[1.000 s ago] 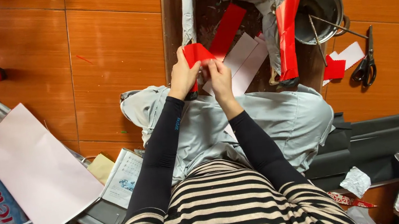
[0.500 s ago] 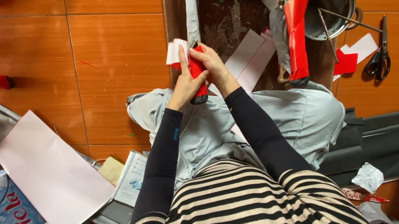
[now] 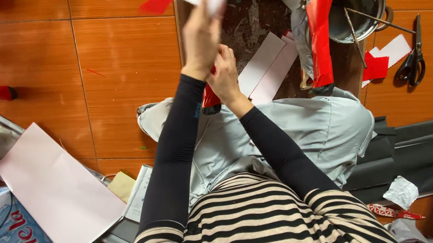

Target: Applying colored paper and glue to a giraffe armature.

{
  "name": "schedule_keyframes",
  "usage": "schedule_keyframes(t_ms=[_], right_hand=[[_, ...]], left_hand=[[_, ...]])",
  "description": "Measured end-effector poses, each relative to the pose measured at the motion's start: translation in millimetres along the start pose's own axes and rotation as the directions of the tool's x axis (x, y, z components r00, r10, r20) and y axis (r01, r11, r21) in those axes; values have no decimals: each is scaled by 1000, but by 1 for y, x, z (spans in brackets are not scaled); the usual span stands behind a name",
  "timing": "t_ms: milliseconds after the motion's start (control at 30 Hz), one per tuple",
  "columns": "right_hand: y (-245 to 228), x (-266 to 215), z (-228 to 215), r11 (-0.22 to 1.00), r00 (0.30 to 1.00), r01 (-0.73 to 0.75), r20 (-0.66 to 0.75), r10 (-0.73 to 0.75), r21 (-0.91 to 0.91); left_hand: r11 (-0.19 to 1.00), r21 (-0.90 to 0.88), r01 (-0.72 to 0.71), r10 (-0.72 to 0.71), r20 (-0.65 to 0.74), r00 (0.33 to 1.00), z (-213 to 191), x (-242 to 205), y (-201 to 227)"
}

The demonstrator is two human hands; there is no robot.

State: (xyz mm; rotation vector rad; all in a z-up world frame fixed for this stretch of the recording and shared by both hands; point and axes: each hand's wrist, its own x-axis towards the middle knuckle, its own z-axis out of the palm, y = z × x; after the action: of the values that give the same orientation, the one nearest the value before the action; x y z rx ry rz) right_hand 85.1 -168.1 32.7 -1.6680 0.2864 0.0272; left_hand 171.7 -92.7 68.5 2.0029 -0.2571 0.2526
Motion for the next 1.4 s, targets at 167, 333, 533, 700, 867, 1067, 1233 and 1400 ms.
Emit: schedule_keyframes(t_ms=[167,333,533,700,867,1067,1233,1400], right_hand=[[68,11,-1,989,974,-74,-202,98,126],[73,25,-16,622,905,-293,1,425,726],[114,23,-43,467,826,-527,300,477,710],[61,26,-25,988,991,-104,-72,113,112],[58,78,-7,979,992,35,122,-11,-201],[51,94,-6,702,815,-555,457,355,445],[69,99,8,559,862,-501,438,254,661],[11,70,3,776,954,-292,231,193,559]], left_hand=[[953,-246,180,-117,248,962,5,-39,-24],[908,-147,393,-368,174,913,16,-107,-87],[669,-164,725,-662,311,682,-2,-71,-13],[738,-86,670,-631,264,729,14,-84,-49],[785,-92,612,-564,302,769,4,-82,-53],[713,-238,659,-518,454,725,-20,-71,-26],[785,-127,607,-554,296,778,-35,-54,-16],[996,-86,5,-24,-219,975,-34,10,-34]])
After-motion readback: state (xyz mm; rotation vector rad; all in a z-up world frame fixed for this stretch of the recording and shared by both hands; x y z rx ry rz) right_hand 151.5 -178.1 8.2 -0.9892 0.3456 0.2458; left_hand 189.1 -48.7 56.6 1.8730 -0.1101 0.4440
